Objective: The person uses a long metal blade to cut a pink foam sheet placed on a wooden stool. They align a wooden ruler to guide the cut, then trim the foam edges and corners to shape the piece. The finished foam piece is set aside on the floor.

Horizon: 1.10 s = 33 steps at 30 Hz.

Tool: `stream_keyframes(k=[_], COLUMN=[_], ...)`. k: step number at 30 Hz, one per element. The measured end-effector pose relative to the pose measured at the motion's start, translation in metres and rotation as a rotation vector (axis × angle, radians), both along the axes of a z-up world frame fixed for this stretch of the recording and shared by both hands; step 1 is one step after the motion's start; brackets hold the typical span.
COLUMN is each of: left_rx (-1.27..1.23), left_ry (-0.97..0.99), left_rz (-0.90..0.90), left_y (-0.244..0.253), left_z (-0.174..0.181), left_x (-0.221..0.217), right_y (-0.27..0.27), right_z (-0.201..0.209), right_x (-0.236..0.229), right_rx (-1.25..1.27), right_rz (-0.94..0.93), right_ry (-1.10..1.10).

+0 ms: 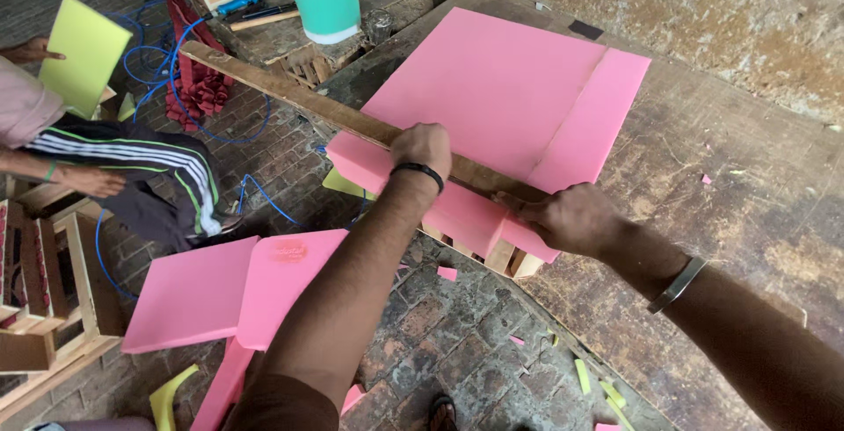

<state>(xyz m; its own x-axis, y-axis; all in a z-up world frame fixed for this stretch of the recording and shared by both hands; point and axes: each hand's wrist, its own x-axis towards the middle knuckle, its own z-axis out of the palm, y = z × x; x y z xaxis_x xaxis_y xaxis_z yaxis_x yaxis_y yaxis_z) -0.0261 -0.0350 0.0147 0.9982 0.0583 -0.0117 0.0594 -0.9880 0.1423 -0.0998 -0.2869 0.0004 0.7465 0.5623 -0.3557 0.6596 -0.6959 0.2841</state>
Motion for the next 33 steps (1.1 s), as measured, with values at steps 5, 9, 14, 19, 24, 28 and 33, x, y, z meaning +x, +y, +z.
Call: stream_keyframes(k=[5, 9, 14, 19, 24, 28, 33], left_rx=[-0.041, -0.016, 0.047, 0.092, 0.088, 0.083, 0.102], left_ry=[0.14, 0.116, 0.159, 0.208, 0.192, 0.196, 0.234], left_rz=[0.081, 0.122, 0.176, 0.245, 0.281, 0.295, 0.275], left_y=[-0.056, -0.065, -0.065, -0.066, -0.067, -0.066, -0.066], left_z=[0.016, 0.028, 0.02, 0.016, 0.013, 0.013, 0.013], left_x=[-0.035, -0.036, -0.03, -0.027, -0.026, -0.024, -0.023], right_y=[-0.005, -0.021, -0.047, -0.076, -0.112, -0.132, -0.152], right_z=[-0.013, -0.004, 0.012, 0.032, 0.036, 0.037, 0.032], right_x=[0.003, 0.001, -0.021, -0.049, -0.069, -0.079, -0.085], right_rx=[0.258, 0.57, -0.06, -0.092, -0.072, -0.159, -0.166], right_rz=[0.148, 0.344, 0.216, 0.125, 0.17, 0.166, 0.065], right_ry=[-0.141, -0.225, -0.057, 0.027, -0.013, 0.053, 0.152])
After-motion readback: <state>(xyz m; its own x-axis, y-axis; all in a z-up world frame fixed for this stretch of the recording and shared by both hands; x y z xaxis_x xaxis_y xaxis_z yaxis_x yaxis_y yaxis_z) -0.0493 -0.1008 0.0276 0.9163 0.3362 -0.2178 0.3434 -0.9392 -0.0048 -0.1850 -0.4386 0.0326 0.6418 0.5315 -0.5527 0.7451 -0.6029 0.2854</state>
